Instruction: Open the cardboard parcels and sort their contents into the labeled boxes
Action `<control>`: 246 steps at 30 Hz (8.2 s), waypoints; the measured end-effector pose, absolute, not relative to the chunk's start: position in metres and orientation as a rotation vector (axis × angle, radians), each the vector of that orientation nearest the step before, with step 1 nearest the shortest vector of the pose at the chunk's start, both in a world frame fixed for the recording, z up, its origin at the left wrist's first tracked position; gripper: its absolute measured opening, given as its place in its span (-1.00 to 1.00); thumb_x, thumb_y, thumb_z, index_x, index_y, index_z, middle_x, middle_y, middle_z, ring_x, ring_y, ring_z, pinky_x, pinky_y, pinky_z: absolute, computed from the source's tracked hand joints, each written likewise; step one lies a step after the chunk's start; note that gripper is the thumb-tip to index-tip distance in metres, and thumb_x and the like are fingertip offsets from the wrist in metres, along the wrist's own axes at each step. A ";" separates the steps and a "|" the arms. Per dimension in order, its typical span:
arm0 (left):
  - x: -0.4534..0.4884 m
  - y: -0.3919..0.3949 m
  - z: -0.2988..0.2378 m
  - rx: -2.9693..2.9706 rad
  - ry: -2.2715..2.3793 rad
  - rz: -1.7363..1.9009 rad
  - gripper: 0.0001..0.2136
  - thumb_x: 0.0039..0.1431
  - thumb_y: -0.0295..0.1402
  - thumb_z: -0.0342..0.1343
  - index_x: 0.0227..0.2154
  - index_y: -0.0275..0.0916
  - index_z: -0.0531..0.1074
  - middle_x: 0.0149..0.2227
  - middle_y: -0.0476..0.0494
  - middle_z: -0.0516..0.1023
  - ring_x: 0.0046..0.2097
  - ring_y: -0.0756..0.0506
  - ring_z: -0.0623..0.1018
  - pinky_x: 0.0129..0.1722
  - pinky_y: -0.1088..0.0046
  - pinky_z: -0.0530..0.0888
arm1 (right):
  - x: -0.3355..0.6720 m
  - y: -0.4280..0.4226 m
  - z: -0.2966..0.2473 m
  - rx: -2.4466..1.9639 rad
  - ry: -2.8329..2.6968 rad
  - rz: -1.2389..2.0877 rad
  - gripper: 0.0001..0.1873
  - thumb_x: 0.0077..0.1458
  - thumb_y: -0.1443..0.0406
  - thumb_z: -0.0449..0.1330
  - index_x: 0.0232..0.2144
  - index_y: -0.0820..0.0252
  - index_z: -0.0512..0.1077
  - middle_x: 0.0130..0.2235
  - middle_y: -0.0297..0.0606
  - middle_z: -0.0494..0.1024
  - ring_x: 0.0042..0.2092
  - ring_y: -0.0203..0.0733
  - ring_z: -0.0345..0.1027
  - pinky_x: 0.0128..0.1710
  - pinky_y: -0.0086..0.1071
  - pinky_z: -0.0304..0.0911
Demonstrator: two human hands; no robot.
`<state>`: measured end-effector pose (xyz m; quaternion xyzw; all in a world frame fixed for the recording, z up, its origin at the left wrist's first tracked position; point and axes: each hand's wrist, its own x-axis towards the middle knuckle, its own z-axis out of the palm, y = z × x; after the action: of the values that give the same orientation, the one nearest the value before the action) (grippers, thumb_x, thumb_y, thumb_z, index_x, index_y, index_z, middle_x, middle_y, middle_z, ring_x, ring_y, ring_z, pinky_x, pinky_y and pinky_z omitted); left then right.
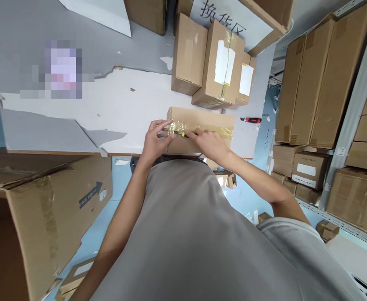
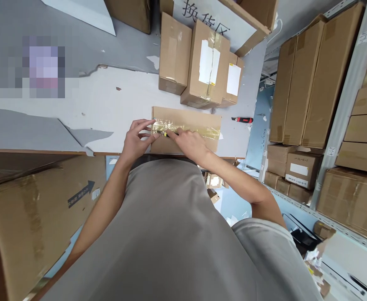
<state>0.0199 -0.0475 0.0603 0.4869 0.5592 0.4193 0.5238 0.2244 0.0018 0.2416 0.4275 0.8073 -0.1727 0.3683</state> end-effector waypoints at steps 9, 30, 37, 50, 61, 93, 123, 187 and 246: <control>0.023 -0.052 0.065 1.140 1.406 1.001 -0.47 0.28 -0.15 0.41 0.30 -0.06 0.65 0.25 -0.24 0.52 0.02 -0.12 0.64 0.06 0.27 0.73 | 0.235 0.028 0.249 1.025 2.138 -0.564 -0.35 0.57 0.49 -0.04 0.56 0.06 0.32 0.24 0.08 0.69 0.19 0.13 0.66 0.12 -0.13 0.45; 0.027 -0.056 0.071 1.136 1.409 0.981 -0.48 0.33 -0.17 0.38 0.33 0.00 0.64 0.29 -0.22 0.51 0.09 -0.14 0.63 0.13 0.23 0.72 | 0.232 0.018 0.238 1.030 2.092 -0.574 -0.15 0.52 0.47 -0.04 0.70 -0.14 0.00 0.26 0.01 0.63 0.03 0.03 0.67 0.00 -0.24 0.40; 0.028 -0.055 0.068 1.131 1.398 0.973 -0.47 0.33 -0.14 0.37 0.35 -0.01 0.63 0.29 -0.22 0.50 0.09 -0.14 0.62 0.13 0.25 0.70 | 0.225 0.014 0.243 1.075 2.040 -0.563 -0.18 0.55 0.42 -0.01 0.71 -0.16 0.02 0.28 0.03 0.63 0.08 0.09 0.66 0.03 -0.20 0.42; 0.026 -0.056 0.067 1.136 1.392 0.986 -0.47 0.35 -0.13 0.37 0.35 -0.02 0.63 0.30 -0.23 0.50 0.08 -0.13 0.63 0.12 0.26 0.71 | 0.227 0.021 0.239 1.031 2.085 -0.545 -0.18 0.52 0.47 -0.01 0.69 -0.06 0.07 0.26 0.03 0.66 0.07 0.10 0.67 0.01 -0.20 0.38; 0.026 -0.054 0.070 1.160 1.454 0.964 -0.47 0.34 -0.12 0.36 0.33 -0.05 0.64 0.28 -0.24 0.52 0.05 -0.14 0.64 0.06 0.28 0.73 | 0.249 0.024 0.247 1.083 2.094 -0.530 -0.36 0.53 0.51 -0.03 0.51 0.08 0.37 0.20 0.08 0.72 0.15 0.11 0.69 0.01 -0.20 0.44; 0.105 -0.034 0.093 1.752 1.669 0.524 -0.18 0.53 0.32 -0.04 0.61 -0.11 0.34 0.72 -0.30 0.06 0.75 -0.51 -0.15 0.68 -0.37 -0.25 | 0.457 0.003 0.246 1.275 1.854 -0.575 -0.28 0.52 0.51 -0.02 0.58 -0.02 0.36 0.13 0.08 0.75 0.07 0.13 0.70 -0.08 -0.20 0.32; 0.019 -0.027 0.060 1.814 1.536 0.604 -0.18 0.59 0.29 -0.13 0.68 -0.08 0.16 0.75 -0.30 -0.07 0.75 -0.38 -0.06 0.70 -0.21 0.02 | 0.478 -0.021 0.237 1.446 2.424 -0.949 -0.41 0.63 0.32 -0.01 0.55 -0.14 0.42 0.04 -0.18 0.77 -0.18 -0.14 0.54 -0.35 -0.34 0.00; -0.115 0.054 0.150 1.341 1.093 0.701 -0.62 0.19 -0.18 0.52 0.02 -0.20 0.71 0.05 -0.19 0.75 0.14 -0.28 0.71 0.44 -0.08 0.57 | 0.086 -0.119 0.285 2.630 1.788 -1.199 -0.27 0.64 0.01 -0.09 0.70 -0.02 0.06 0.01 -0.14 0.78 -0.34 -0.09 0.62 -0.18 -0.22 0.61; -0.090 -0.029 0.173 1.350 1.549 0.990 -0.40 0.45 0.17 0.31 0.37 -0.02 0.57 0.45 -0.23 0.58 0.51 -0.37 0.51 0.61 -0.13 0.37 | 0.171 -0.128 0.298 2.548 1.833 -0.896 -0.28 0.63 0.19 -0.13 0.71 0.11 0.09 0.12 0.00 0.78 -0.06 0.06 0.70 -0.11 -0.20 0.57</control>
<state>-0.0905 -0.0293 0.1733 0.5378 0.6171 0.3946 0.4174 0.1715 -0.1276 0.2981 0.7792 0.5604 -0.2739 -0.0611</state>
